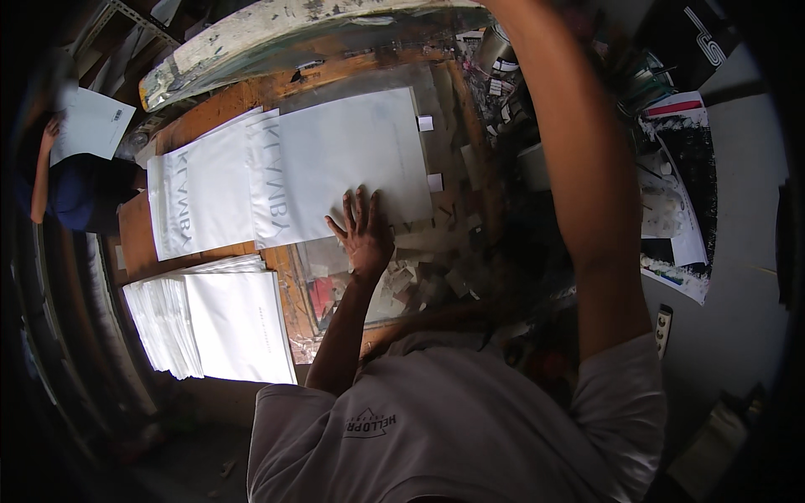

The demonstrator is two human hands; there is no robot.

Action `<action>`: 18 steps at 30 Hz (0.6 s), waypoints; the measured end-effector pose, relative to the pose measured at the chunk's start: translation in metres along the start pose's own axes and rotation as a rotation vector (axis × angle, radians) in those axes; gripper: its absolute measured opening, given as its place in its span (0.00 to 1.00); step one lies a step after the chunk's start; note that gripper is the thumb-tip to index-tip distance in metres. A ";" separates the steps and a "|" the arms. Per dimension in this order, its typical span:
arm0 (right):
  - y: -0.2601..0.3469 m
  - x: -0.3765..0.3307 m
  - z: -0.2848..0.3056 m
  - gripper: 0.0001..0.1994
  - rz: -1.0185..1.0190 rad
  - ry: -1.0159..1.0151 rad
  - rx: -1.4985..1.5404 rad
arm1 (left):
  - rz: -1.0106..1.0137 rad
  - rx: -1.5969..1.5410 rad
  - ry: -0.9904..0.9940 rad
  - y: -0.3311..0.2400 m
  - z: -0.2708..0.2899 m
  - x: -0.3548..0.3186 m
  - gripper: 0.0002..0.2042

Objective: The person uses a squeegee to pull ink across a screen-printing frame, then places a white fabric sheet under the frame and presses it to transfer the print. The person repeats this cycle multiple times, stacking printed sheets to the side.

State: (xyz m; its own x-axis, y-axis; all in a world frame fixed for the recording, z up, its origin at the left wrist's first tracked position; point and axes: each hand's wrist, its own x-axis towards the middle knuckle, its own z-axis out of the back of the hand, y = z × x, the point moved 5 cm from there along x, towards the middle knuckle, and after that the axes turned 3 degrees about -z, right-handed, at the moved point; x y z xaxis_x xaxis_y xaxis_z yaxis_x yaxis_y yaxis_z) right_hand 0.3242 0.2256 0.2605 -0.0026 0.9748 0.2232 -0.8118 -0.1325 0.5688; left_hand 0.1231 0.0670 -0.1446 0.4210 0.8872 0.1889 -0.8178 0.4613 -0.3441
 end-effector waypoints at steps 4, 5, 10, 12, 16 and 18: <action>0.014 -0.021 -0.035 0.13 0.051 -0.128 0.046 | 0.024 -0.008 0.002 0.019 0.008 -0.014 0.28; 0.010 -0.034 -0.036 0.13 0.068 -0.164 0.016 | 0.006 -0.088 -0.010 0.017 0.011 -0.011 0.28; -0.026 -0.135 -0.103 0.17 0.151 -0.129 0.047 | 0.157 -0.952 -0.287 0.004 0.103 -0.025 0.27; -0.057 -0.178 -0.142 0.17 0.071 -0.049 0.138 | 0.272 -1.486 -0.484 0.005 0.109 -0.057 0.28; -0.159 -0.159 -0.235 0.18 -0.166 0.037 0.302 | 0.822 -2.108 -0.135 0.016 0.067 -0.098 0.26; -0.197 -0.108 -0.260 0.19 -0.222 0.039 0.261 | 1.010 -1.904 -0.065 0.032 0.041 -0.102 0.24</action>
State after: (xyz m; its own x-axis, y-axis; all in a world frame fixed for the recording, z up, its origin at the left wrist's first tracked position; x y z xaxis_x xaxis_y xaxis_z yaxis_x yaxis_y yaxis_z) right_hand 0.3329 0.1934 -0.0815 0.1309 0.9904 0.0441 -0.6186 0.0469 0.7843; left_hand 0.0381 -0.0097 -0.1376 0.1658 0.7889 -0.5917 0.6012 -0.5565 -0.5735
